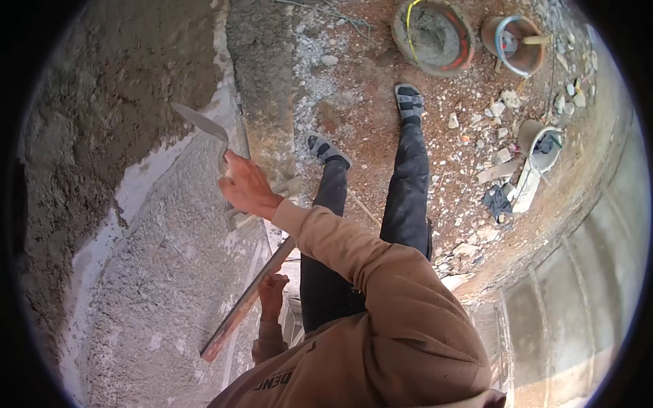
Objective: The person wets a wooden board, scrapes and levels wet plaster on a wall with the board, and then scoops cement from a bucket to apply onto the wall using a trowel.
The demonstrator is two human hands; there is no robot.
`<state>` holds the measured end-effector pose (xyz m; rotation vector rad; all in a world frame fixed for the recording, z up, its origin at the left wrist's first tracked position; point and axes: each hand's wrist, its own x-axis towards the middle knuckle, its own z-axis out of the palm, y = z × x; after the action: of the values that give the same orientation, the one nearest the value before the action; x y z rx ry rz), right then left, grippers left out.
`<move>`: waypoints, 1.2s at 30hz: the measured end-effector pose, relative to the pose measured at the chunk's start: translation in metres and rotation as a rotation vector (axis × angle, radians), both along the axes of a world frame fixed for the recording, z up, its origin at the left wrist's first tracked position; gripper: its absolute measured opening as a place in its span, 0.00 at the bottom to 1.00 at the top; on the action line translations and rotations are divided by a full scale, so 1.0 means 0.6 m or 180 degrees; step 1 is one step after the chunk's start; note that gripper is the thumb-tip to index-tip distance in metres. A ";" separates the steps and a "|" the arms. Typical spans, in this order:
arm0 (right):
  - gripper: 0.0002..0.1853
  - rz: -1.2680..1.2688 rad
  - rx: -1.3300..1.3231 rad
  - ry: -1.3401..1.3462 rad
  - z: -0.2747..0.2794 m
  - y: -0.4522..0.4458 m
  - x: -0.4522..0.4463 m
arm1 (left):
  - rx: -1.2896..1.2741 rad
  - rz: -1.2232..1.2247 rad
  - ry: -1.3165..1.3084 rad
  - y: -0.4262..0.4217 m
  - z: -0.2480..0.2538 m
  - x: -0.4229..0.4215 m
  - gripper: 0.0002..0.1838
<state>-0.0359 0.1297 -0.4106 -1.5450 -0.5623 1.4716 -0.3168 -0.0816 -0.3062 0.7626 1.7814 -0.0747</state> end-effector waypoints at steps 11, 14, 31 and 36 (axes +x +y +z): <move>0.17 0.0352 -0.1963 -0.3440 -0.391 -0.344 0.765 | -0.0465 -0.0187 0.0186 -0.010 -0.063 0.302 0.21; 0.16 0.0653 -0.1887 -0.3507 -0.510 -0.337 0.856 | -0.0602 0.0068 0.0118 -0.022 -0.084 0.411 0.21; 0.06 -0.0736 -0.0854 -0.0041 -0.402 -0.349 0.771 | 0.0069 0.0395 -0.0126 -0.156 -0.064 0.398 0.19; 0.02 -0.1786 -0.0201 0.0677 -0.178 -0.313 0.719 | 0.1061 -0.1222 0.0264 -0.250 0.000 0.291 0.17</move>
<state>0.3953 -0.0580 -0.5171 -1.4176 0.0493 1.1977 -0.1421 -0.2316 -0.3060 1.3546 1.7244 -0.0654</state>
